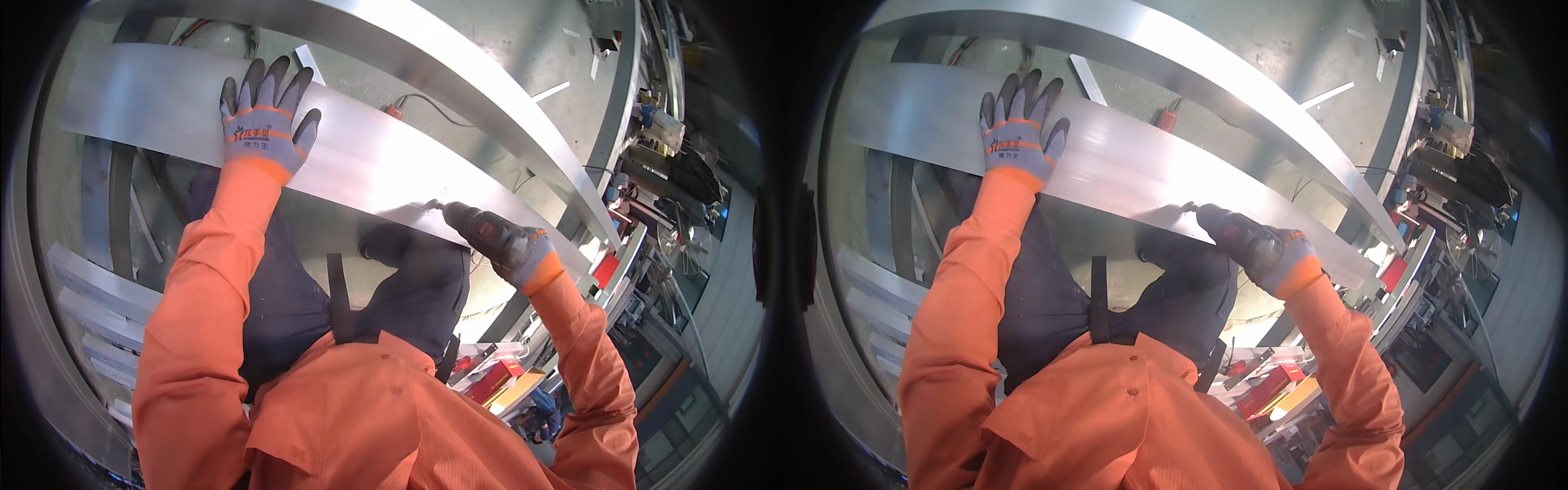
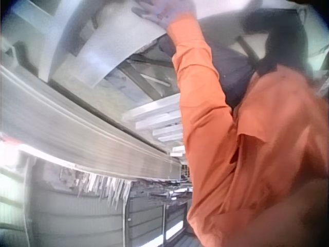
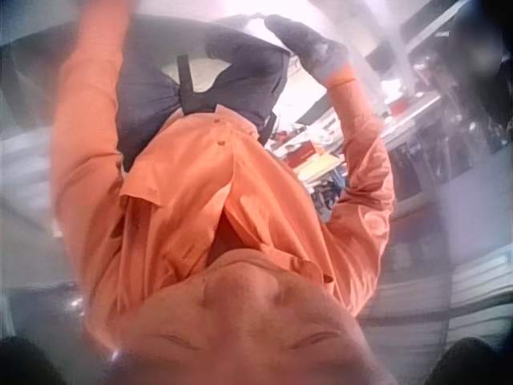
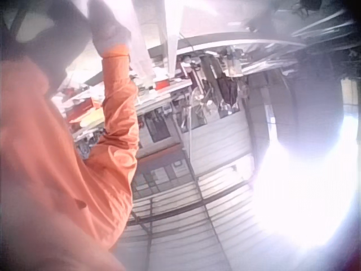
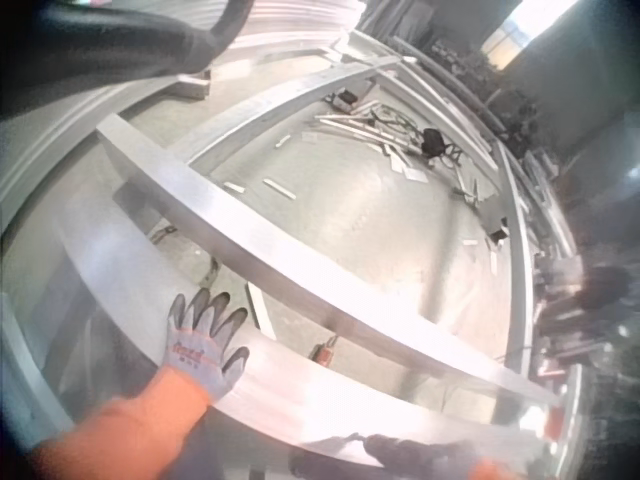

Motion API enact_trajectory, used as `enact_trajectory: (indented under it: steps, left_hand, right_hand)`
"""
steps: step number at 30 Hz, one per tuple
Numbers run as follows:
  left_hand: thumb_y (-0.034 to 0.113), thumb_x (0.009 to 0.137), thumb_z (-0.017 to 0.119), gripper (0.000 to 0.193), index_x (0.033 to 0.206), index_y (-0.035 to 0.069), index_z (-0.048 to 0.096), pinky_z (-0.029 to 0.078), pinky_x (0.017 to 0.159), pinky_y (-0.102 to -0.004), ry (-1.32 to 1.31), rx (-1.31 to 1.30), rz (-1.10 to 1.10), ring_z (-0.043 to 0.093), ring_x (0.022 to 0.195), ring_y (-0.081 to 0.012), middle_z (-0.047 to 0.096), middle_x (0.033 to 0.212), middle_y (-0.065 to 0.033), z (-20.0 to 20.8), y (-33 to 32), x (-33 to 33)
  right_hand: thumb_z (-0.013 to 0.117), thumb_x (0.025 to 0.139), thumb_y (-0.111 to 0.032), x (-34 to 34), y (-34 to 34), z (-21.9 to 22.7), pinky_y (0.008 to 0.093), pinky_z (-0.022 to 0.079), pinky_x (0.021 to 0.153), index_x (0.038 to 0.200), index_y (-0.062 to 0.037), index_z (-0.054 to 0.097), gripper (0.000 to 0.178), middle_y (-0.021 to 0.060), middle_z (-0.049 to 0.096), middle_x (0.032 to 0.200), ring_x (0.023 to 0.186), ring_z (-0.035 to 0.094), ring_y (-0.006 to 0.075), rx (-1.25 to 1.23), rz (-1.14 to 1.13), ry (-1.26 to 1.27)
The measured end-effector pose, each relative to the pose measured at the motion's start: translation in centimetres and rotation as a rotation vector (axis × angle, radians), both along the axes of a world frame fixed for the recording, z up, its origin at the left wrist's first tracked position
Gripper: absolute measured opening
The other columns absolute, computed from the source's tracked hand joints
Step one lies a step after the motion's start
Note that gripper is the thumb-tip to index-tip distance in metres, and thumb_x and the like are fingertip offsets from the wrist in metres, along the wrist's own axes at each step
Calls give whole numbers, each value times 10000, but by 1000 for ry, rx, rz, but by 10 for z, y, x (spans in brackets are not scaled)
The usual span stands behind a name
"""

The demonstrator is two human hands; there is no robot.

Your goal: The person drills multiple holes into a curved metal bar using a cordless drill while seated on the floor. They then use a square tool to measure and mark the bar, and finally measure the bar with a tape measure.

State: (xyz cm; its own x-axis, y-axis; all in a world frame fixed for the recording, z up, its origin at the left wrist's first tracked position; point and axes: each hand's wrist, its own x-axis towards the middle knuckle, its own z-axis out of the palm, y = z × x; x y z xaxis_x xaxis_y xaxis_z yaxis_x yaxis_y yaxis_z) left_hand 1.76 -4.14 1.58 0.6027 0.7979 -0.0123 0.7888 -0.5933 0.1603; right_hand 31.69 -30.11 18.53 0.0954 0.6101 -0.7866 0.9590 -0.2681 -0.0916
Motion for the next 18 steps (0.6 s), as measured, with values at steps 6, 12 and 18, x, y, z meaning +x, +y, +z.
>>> enact_trajectory:
  steps: [6,12,18]
  left_hand:
    - [501,993,582,627,1582,313,479,171,1291,-580,16,0,-3,317,1564,-322,411,1667,-39,7,-3,7]
    - [506,1007,558,630,1604,340,444,157,1304,-550,78,8,42,295,1579,-288,377,1695,-11,11,-4,5]
    - [515,1019,537,623,1612,358,428,151,1311,-532,155,-32,58,285,1586,-266,361,1708,0,21,-11,7]
  right_hand:
    - [693,922,-380,-6,-18,-13,422,576,910,1359,-152,666,493,166,761,1164,1050,733,347,-149,-78,-183]
    - [721,861,-274,-26,-15,4,411,573,918,1497,-171,566,662,159,778,1096,1045,736,360,335,-412,4]
    - [734,769,-254,-14,-14,-4,407,575,932,1288,-102,714,541,210,760,1120,1061,733,348,148,-473,3]
